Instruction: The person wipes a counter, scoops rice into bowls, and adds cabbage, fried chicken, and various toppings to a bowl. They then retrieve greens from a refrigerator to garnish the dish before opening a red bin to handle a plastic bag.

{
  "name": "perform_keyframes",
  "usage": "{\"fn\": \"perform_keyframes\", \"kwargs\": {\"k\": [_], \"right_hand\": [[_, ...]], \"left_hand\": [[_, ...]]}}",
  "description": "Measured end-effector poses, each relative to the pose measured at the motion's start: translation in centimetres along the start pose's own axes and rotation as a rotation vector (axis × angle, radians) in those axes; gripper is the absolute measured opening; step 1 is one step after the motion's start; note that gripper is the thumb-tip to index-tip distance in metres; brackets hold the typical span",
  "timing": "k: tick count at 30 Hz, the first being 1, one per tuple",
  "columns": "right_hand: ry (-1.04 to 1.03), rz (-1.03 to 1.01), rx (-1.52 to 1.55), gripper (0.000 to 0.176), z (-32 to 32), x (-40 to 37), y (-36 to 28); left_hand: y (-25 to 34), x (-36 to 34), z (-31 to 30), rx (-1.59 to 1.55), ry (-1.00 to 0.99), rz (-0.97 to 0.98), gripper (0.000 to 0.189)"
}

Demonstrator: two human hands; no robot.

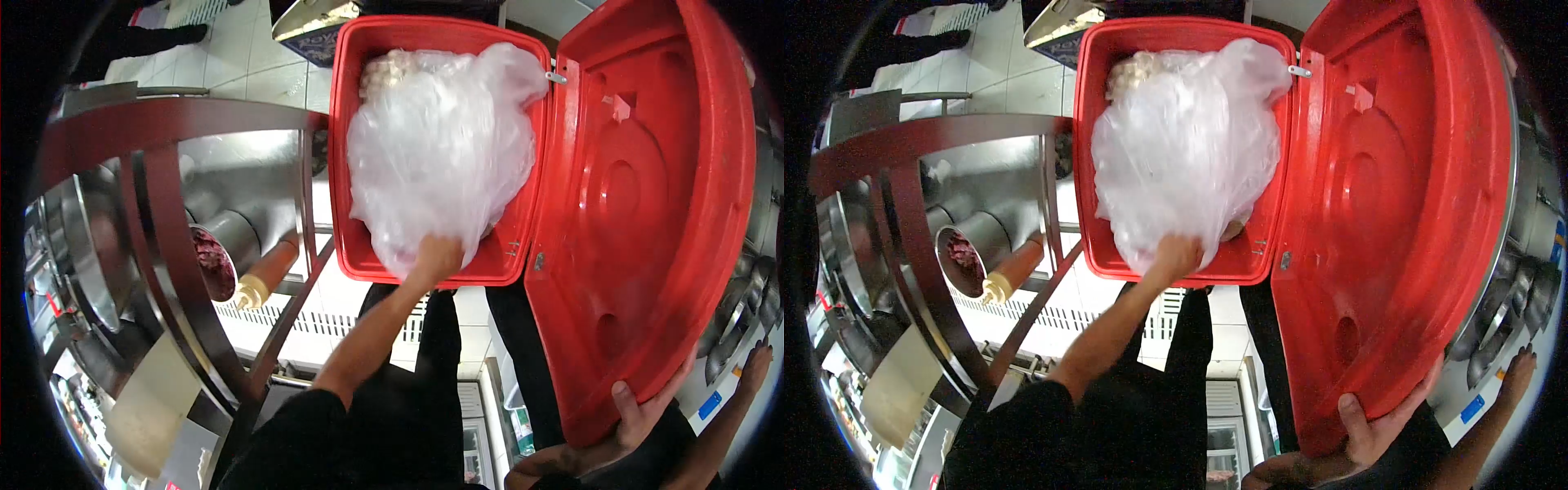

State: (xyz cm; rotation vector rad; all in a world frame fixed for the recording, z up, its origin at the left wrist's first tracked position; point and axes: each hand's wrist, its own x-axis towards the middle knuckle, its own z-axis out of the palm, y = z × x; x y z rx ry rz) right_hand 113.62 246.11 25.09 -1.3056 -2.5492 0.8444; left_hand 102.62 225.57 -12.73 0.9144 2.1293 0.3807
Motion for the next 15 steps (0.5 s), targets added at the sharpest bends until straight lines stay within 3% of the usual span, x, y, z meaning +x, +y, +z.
{"fn": "perform_keyframes", "kwargs": {"k": [3, 7, 9, 10, 11, 13, 14, 15], "right_hand": [[-0.006, 0.05, 0.016, 0.111, -0.6, 0.5, 0.3], [-0.016, 0.096, 0.198, 0.112, -1.0, 1.0, 1.2], [-0.013, 0.196, 0.448, 0.108, -0.9, 1.1, 0.3], [-0.054, 0.126, 0.364, 0.109, -1.5, 1.3, 1.3], [-0.062, 0.146, 0.397, 0.109, -1.5, 1.1, 1.1], [-0.044, 0.179, 0.418, 0.109, -1.7, 1.3, 1.2], [-0.075, 0.127, 0.336, 0.108, -2.0, 1.3, 1.9], [-0.11, 0.075, 0.255, 0.108, -2.1, 1.5, 2.4]], "left_hand": [[-1.6, -6.3, -1.2, -0.069, 0.068, -0.141, 0.023], [-3.4, -5.5, -2.5, -0.153, 0.125, -0.301, 0.027], [-2.3, -4.3, -3.0, -0.177, 0.127, -0.225, 0.027], [-1.6, -4.1, -3.3, -0.201, 0.095, -0.158, 0.028], [-1.1, -3.4, -3.5, -0.183, -0.028, -0.211, 0.031], [-0.1, -2.7, -4.6, -0.221, 0.063, -0.204, 0.046], [0.1, -1.7, -5.1, -0.199, 0.135, -0.222, 0.071], [-0.3, 0.0, -5.3, -0.196, 0.361, -0.172, 0.086]]}}
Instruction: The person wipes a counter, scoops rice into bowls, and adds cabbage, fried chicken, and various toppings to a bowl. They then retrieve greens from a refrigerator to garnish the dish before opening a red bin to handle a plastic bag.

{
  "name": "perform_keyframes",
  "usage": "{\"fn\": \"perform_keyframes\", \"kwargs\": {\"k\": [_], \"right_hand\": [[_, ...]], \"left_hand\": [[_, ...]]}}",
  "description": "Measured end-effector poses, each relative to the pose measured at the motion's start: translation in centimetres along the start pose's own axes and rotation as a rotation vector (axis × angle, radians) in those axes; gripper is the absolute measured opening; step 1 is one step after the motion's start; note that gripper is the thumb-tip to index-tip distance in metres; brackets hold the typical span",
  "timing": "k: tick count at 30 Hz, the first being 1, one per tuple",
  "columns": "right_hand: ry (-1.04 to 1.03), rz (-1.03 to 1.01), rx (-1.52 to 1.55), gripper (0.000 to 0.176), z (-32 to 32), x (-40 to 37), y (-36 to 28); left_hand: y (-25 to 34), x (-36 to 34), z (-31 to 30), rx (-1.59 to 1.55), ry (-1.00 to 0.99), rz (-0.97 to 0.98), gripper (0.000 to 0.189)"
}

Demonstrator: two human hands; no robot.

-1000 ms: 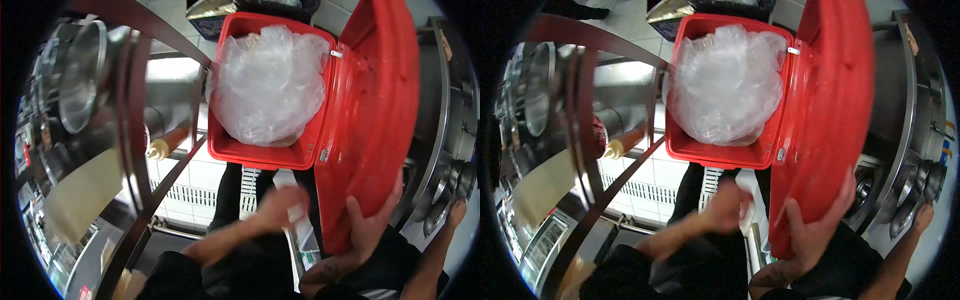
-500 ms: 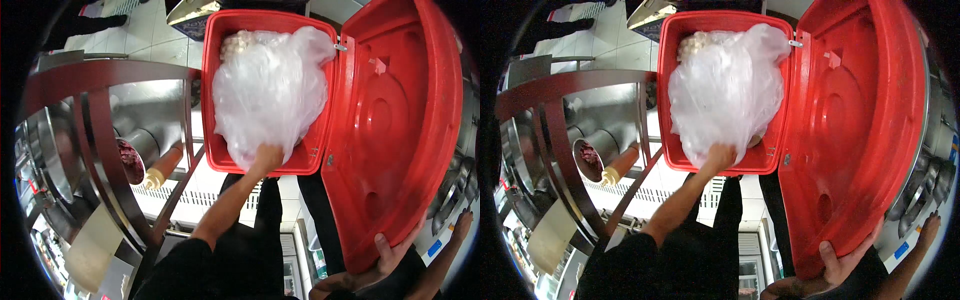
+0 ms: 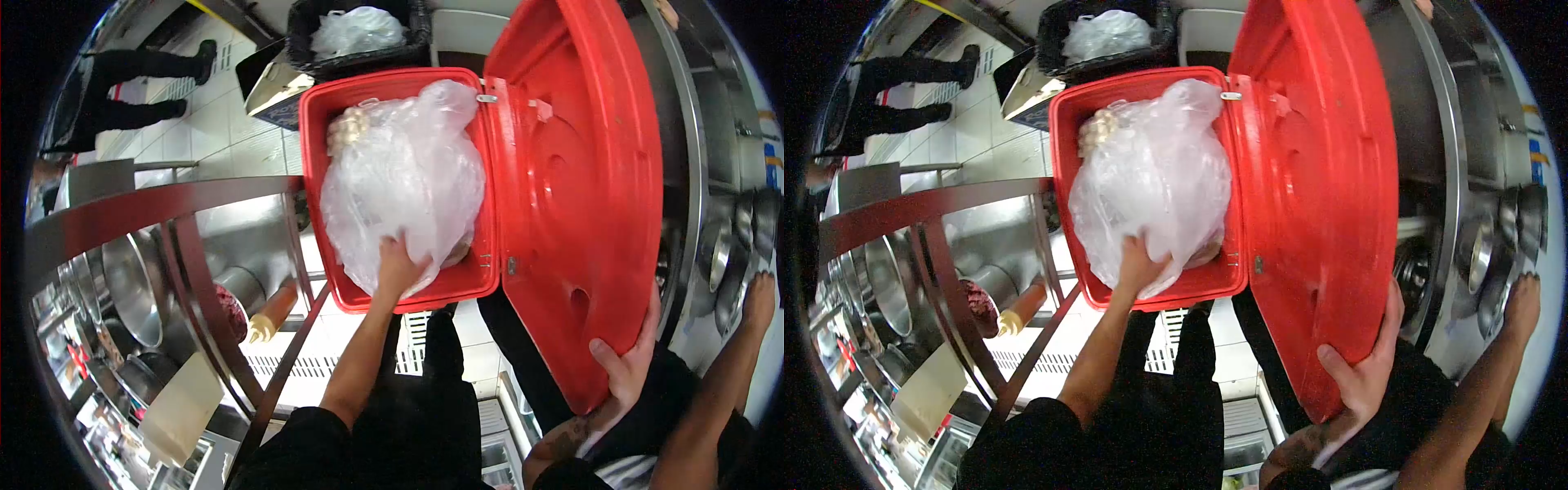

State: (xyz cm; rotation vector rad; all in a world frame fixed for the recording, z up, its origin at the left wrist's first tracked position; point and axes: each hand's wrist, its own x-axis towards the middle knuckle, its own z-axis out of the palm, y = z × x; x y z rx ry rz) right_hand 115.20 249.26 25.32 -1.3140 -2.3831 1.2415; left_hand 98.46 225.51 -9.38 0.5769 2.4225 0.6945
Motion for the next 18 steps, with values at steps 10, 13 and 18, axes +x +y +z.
{"fn": "perform_keyframes", "kwargs": {"k": [10, 13, 18], "right_hand": [[0.051, 0.047, 0.114, 0.102, 0.1, 0.3, 0.4], [0.052, 0.032, 0.171, 0.103, 0.3, 0.1, 0.0], [0.035, -0.018, 0.126, 0.104, 0.1, 0.1, -0.1]], "left_hand": [[3.3, 17.3, -2.1, 0.293, 0.023, 0.205, 0.049], [4.4, 18.1, -3.7, 0.267, 0.276, 0.796, 0.027], [3.8, 12.9, 0.5, -0.378, -0.233, 0.278, 0.021]]}}
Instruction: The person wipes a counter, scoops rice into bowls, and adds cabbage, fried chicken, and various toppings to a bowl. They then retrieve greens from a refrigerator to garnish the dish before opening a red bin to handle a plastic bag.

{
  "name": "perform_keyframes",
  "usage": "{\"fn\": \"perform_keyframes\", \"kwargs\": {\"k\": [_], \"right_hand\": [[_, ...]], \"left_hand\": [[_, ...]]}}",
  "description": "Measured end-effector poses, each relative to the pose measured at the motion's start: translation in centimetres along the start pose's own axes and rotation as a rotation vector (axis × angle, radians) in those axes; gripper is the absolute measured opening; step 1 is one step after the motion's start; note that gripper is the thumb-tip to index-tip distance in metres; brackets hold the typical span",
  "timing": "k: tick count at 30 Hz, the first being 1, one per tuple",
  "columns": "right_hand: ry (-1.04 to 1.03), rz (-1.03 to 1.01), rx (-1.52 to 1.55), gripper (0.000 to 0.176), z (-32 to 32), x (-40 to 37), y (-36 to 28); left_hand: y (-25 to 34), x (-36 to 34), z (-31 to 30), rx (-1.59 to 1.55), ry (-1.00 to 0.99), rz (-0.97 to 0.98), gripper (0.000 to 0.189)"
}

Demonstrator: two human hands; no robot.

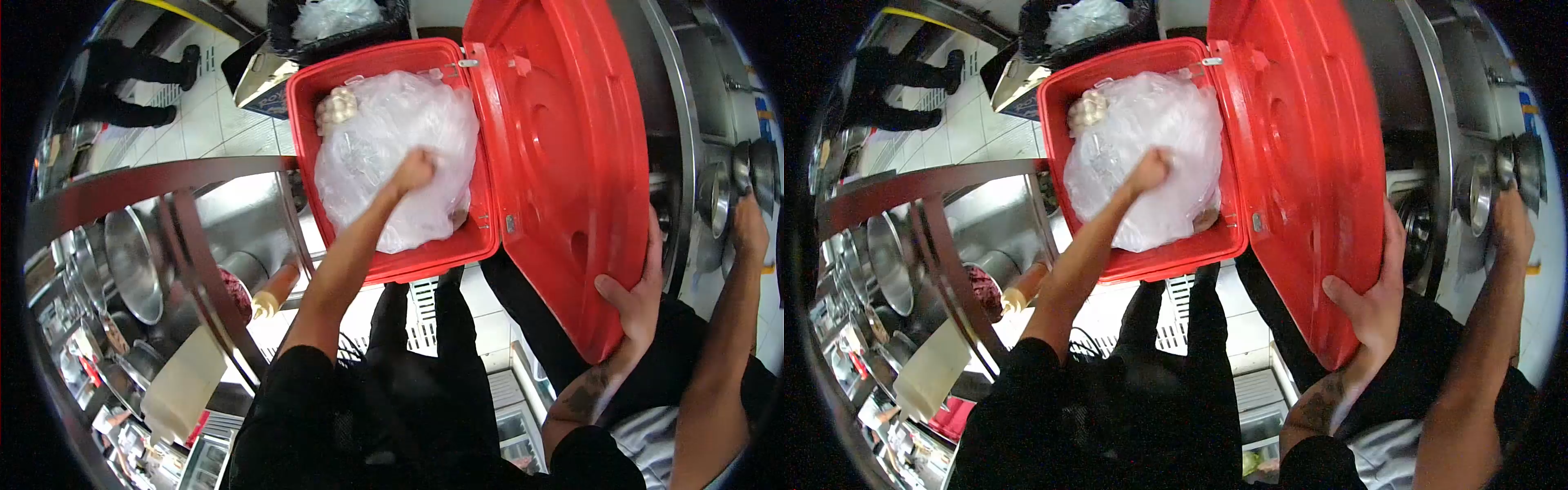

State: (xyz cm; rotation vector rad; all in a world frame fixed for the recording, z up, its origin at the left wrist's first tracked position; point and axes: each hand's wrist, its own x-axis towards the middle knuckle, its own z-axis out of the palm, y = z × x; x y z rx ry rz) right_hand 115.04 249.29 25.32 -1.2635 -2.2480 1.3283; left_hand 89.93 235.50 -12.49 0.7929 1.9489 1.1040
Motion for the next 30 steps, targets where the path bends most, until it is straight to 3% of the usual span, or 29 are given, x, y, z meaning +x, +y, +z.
{"fn": "perform_keyframes", "kwargs": {"k": [1, 2, 4, 5, 6, 8, 10, 11, 13, 15, 16, 17, 18, 19, 20, 21, 22, 23, 25, 27, 29, 30], "right_hand": [[-0.01, -0.02, -0.048, 0.104, -0.2, 0.0, 0.2], [-0.017, -0.04, -0.094, 0.104, -0.4, 0.1, 0.3], [-0.026, -0.076, -0.112, 0.103, -0.6, 0.4, 0.4], [-0.029, -0.093, -0.138, 0.103, -0.7, 0.3, 0.4], [-0.026, -0.092, -0.131, 0.103, -0.7, 0.0, 0.3], [-0.041, -0.135, -0.167, 0.101, -0.7, 0.1, -0.2], [-0.045, -0.16, -0.165, 0.099, -0.7, -0.1, -0.4], [-0.041, -0.179, -0.171, 0.097, -0.8, -0.2, -0.4], [-0.053, -0.229, -0.18, 0.094, -0.8, -0.6, -0.4], [-0.042, -0.287, -0.192, 0.093, -0.8, -0.4, 0.2], [-0.029, -0.343, -0.226, 0.092, -0.7, -0.3, 0.8], [-0.03, -0.357, -0.225, 0.092, -0.7, -0.3, 1.0], [-0.019, -0.339, -0.213, 0.092, -0.6, -0.3, 0.9], [-0.012, -0.32, -0.195, 0.091, -0.5, -0.8, 0.8], [-0.028, -0.331, -0.188, 0.091, -0.5, -0.9, 0.4], [-0.035, -0.357, -0.166, 0.091, -0.5, -0.7, 0.5], [-0.027, -0.381, -0.164, 0.091, -0.6, -0.5, 1.2], [-0.011, -0.4, -0.166, 0.091, -0.7, -0.4, 1.8], [-0.003, -0.369, -0.122, 0.091, -1.3, -0.6, 2.0], [0.009, -0.324, -0.108, 0.091, -1.3, -0.4, 2.3], [0.009, -0.386, -0.134, 0.092, -1.0, 0.7, 3.8], [-0.012, -0.335, -0.105, 0.093, -1.1, 0.3, 3.1]], "left_hand": [[0.9, -3.6, -0.6, 0.15, -0.192, -0.016, 0.022], [-2.8, -7.4, 1.5, 0.25, -0.138, 0.054, 0.025], [-6.3, -15.5, 0.1, 0.43, -0.291, 0.022, 0.028], [-7.1, -19.5, -1.1, 0.359, -0.175, -0.1, 0.031], [-6.9, -22.9, -3.0, 0.425, -0.187, -0.173, 0.032], [-3.9, -25.9, -6.3, 0.497, -0.18, -0.25, 0.033], [0.1, -28.3, -8.3, 0.417, -0.05, -0.242, 0.034], [1.7, -28.4, -8.4, 0.381, 0.074, -0.221, 0.033], [3.4, -28.1, -8.4, 0.401, 0.044, -0.053, 0.04], [8.5, -28.5, -7.2, 0.649, -0.075, -0.128, 0.05], [11.9, -29.7, -6.2, 0.723, 0.053, -0.021, 0.057], [18.0, -30.3, -6.9, 0.611, -0.092, -0.049, 0.047], [19.7, -31.4, -5.6, 0.397, -0.085, 0.147, 0.032], [25.9, -32.8, -6.6, 0.115, -0.42, 0.021, 0.02], [27.7, -35.1, -5.3, 0.166, -0.458, 0.201, 0.016], [32.9, -37.7, -6.5, 0.201, -0.582, 0.202, 0.018], [33.4, -40.1, -5.2, 0.285, -0.684, 0.244, 0.02], [34.8, -42.6, -5.0, 0.422, -0.75, 0.205, 0.021], [33.1, -48.2, -4.3, 0.549, -0.673, 0.163, 0.021], [33.6, -53.0, -6.3, 0.641, -0.539, -0.063, 0.034], [30.6, -60.1, -7.8, 0.773, -0.383, -0.175, 0.026], [31.5, -63.2, -8.6, 0.767, -0.425, -0.356, 0.033]]}}
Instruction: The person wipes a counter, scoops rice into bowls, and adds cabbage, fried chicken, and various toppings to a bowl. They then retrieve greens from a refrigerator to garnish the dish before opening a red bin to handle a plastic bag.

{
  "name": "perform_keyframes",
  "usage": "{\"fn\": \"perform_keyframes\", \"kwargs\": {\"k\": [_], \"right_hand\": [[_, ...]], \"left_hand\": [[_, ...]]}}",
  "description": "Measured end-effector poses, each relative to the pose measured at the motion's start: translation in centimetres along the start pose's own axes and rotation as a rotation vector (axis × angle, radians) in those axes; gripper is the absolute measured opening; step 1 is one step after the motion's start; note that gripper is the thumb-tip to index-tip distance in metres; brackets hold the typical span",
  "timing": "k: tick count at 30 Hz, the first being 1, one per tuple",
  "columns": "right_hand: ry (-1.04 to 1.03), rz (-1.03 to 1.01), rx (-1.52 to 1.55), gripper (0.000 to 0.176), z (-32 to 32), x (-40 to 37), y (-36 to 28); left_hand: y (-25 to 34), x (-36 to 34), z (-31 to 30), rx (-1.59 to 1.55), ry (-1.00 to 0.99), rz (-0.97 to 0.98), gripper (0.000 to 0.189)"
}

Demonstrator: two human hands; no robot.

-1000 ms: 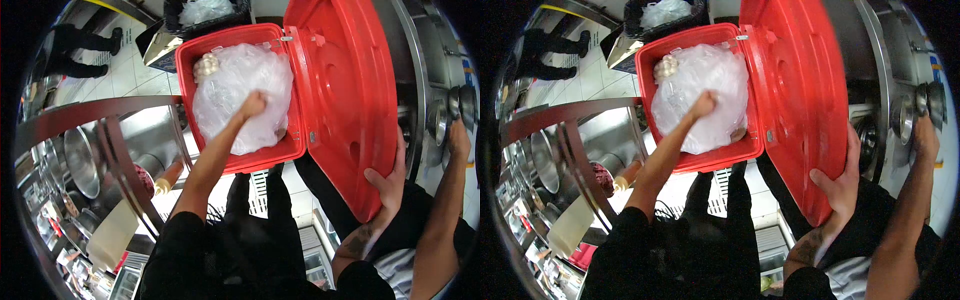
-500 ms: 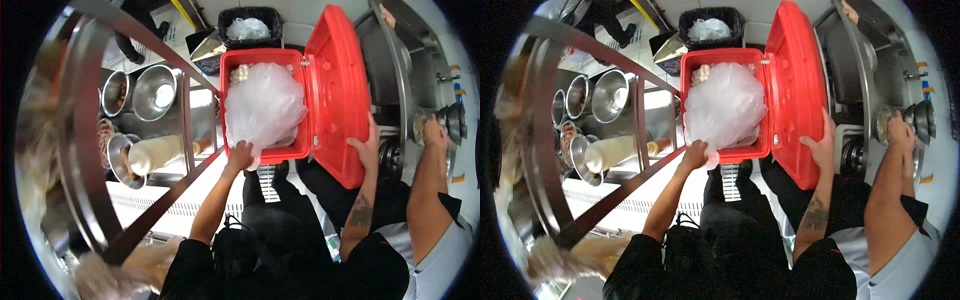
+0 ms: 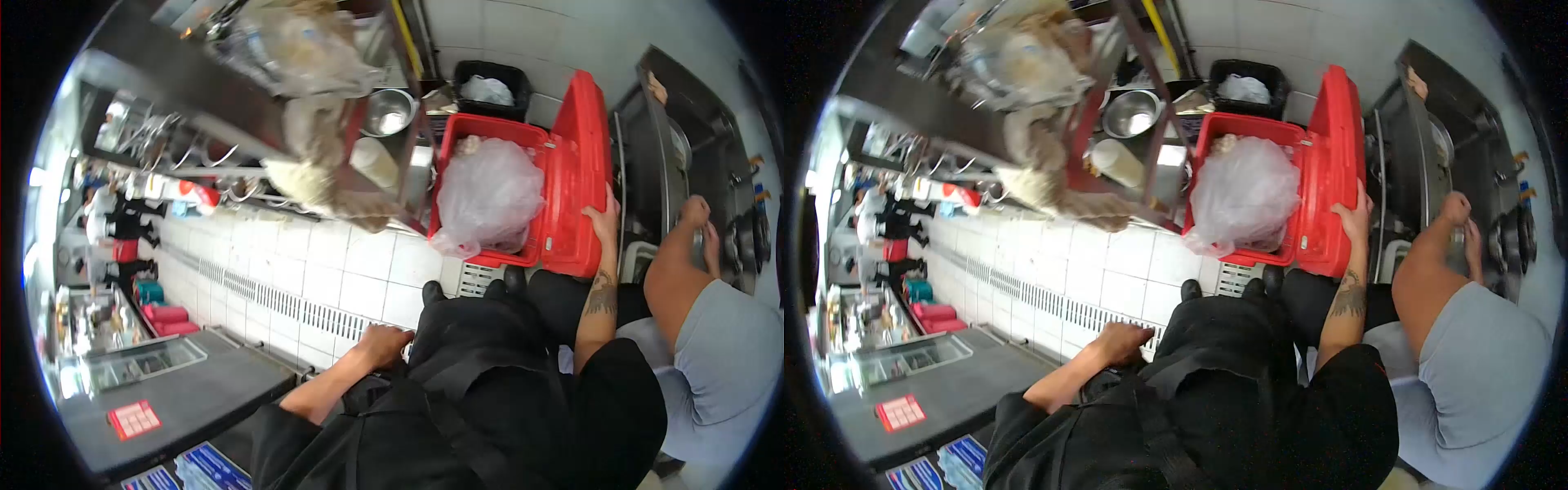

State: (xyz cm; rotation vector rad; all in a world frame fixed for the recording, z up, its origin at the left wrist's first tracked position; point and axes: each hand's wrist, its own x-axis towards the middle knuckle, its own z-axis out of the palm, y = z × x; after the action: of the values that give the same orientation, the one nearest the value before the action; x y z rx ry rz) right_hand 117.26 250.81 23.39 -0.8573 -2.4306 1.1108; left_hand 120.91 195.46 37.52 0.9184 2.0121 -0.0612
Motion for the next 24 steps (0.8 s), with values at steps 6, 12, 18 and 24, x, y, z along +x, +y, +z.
{"fn": "perform_keyframes", "kwargs": {"k": [6, 12, 18, 24], "right_hand": [[0.031, -0.061, -0.039, 0.092, 2.3, -0.3, -0.7], [0.0, 0.15, -0.251, 0.096, 6.2, -2.1, -6.0], [0.029, 0.154, -0.575, 0.098, 14.2, -5.2, -11.9], [-0.224, 0.095, -0.806, 0.11, 25.4, -8.1, -16.3]], "left_hand": [[1.5, -12.6, 10.8, -0.253, 0.073, -0.458, 0.043], [-0.9, -16.4, 25.8, -0.67, 0.094, -0.615, 0.044], [-10.3, -16.4, 39.8, -0.826, 0.017, -0.484, 0.046], [-15.7, -14.6, 32.0, -0.934, 0.342, -0.96, 0.03]]}}
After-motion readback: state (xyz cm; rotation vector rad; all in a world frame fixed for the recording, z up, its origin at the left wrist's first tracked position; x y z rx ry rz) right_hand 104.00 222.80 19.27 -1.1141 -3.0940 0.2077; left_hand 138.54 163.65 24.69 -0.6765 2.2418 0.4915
